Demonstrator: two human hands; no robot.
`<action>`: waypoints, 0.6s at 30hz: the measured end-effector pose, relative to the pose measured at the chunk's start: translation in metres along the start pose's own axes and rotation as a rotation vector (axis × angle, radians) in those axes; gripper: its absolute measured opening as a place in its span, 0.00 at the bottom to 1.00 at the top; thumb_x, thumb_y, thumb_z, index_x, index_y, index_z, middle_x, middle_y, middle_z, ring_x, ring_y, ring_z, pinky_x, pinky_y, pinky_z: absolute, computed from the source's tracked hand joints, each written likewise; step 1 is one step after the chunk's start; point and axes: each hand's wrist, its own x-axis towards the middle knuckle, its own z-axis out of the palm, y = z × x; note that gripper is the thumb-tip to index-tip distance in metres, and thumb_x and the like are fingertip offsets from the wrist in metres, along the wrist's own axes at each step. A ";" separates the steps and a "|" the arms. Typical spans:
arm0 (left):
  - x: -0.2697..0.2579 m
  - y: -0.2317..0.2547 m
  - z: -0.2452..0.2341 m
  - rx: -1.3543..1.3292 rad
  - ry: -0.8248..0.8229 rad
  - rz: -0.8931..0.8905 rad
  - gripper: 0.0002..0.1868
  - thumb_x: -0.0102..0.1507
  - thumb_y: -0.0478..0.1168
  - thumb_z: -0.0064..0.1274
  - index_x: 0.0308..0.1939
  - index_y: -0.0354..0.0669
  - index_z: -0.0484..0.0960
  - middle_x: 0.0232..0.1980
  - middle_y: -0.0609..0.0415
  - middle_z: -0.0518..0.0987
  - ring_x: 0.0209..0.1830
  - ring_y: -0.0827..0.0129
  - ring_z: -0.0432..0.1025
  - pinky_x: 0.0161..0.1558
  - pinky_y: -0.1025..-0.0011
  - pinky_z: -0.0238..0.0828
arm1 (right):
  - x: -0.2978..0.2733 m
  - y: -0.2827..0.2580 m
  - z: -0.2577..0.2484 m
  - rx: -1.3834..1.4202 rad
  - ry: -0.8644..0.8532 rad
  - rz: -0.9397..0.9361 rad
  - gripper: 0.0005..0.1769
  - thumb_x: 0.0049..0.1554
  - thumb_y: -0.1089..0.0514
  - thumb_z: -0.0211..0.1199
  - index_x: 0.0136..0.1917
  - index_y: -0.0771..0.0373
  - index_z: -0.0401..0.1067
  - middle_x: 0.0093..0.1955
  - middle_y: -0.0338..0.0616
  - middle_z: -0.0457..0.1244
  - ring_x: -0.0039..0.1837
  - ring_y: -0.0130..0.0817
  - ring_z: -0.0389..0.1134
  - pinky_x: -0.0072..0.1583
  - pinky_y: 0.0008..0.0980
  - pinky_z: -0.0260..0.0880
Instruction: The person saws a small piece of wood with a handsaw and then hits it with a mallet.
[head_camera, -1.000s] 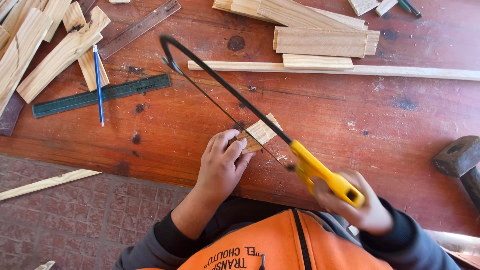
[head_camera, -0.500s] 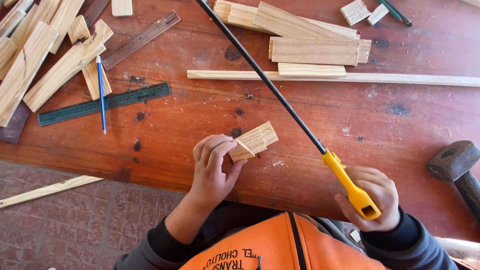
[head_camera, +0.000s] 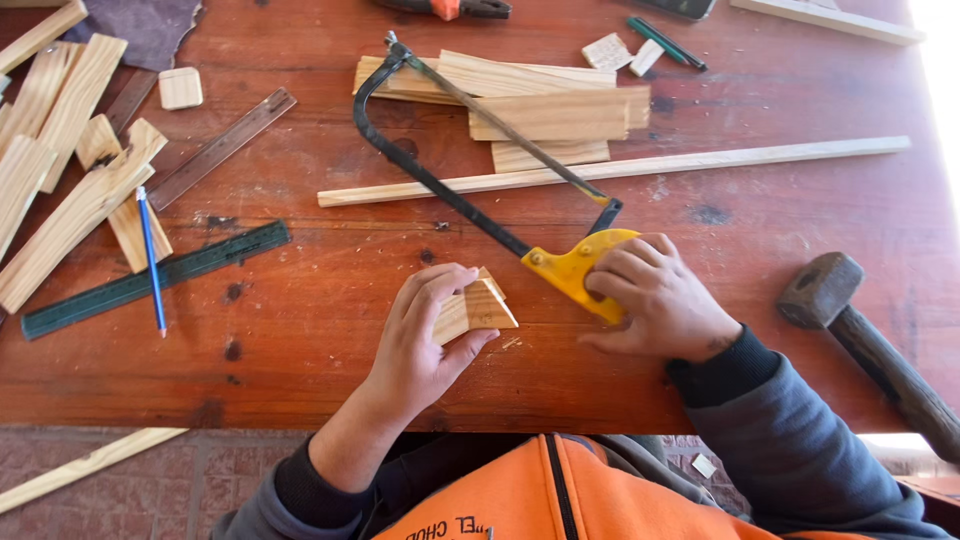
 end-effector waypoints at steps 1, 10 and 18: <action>0.007 0.002 0.003 -0.007 -0.006 0.007 0.29 0.58 0.39 0.68 0.62 0.39 0.77 0.56 0.41 0.78 0.52 0.47 0.76 0.54 0.51 0.73 | -0.002 -0.003 -0.002 -0.008 0.002 0.008 0.27 0.47 0.35 0.71 0.44 0.60 0.74 0.45 0.50 0.66 0.52 0.50 0.69 0.56 0.48 0.64; 0.053 0.011 0.032 -0.070 -0.243 0.261 0.23 0.59 0.35 0.66 0.57 0.42 0.79 0.59 0.49 0.80 0.56 0.51 0.77 0.55 0.55 0.74 | 0.027 -0.028 0.010 0.802 0.131 0.511 0.12 0.62 0.60 0.52 0.49 0.62 0.77 0.40 0.41 0.63 0.45 0.38 0.66 0.51 0.37 0.68; 0.048 -0.006 0.039 -0.477 -0.357 -0.392 0.27 0.65 0.50 0.57 0.61 0.38 0.71 0.46 0.44 0.77 0.38 0.62 0.74 0.41 0.64 0.74 | 0.029 -0.037 0.025 0.861 0.272 0.840 0.05 0.55 0.66 0.60 0.41 0.67 0.77 0.29 0.44 0.63 0.39 0.29 0.61 0.43 0.32 0.67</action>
